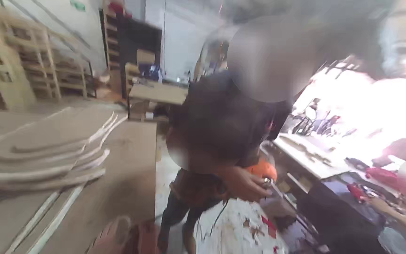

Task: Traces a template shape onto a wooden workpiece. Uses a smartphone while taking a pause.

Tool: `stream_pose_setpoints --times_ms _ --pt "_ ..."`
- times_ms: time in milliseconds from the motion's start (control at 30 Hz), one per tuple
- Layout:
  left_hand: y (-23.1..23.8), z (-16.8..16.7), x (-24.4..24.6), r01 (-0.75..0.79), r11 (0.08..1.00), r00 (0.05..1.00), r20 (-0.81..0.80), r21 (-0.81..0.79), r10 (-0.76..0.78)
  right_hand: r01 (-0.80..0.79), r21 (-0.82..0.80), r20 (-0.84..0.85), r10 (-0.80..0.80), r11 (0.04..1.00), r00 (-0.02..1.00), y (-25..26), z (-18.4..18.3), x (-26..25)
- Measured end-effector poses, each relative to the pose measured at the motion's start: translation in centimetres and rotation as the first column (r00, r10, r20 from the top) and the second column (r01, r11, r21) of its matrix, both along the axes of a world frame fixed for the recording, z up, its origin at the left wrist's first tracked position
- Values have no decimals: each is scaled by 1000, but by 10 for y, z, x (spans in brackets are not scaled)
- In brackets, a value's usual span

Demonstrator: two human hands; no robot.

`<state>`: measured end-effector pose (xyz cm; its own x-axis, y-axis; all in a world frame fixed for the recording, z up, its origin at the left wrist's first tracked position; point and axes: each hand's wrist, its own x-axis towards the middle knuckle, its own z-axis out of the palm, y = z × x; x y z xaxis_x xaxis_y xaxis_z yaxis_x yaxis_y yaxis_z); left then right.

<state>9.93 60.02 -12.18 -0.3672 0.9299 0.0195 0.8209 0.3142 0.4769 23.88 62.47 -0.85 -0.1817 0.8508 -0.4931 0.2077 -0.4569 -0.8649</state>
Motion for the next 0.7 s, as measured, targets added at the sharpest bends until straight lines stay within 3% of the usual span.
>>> stream_pose_setpoints --times_ms 33,67,100,167,267,333,533,700 --pt "1 3 2 -15 999 1000 17 -36 16 -11 96 12 10 995 1000 0 -4 2" --pt "0 12 8 -25 999 999 34 -36 26 -32 273 -9 35 961 999 6 -30 6" --pt "-2 26 15 -26 998 998 59 -50 29 -44 337 -24 55 941 998 15 -48 8" --pt "-7 51 16 15 988 985 170 -156 11 -138 297 49 130 945 990 31 -69 7" --pt "-15 -3 4 -17 999 992 123 33 13 -233 442 40 241 866 970 53 -100 -2" --pt "-10 -18 -4 -21 993 993 115 114 8 -266 515 -13 317 815 948 66 -104 -7" --pt "0 -8 -5 -95 995 979 185 44 85 -347 524 65 369 778 927 72 -123 -16" --pt "0 -6 -4 -106 994 970 221 20 99 -363 590 199 306 721 931 74 -135 -18"
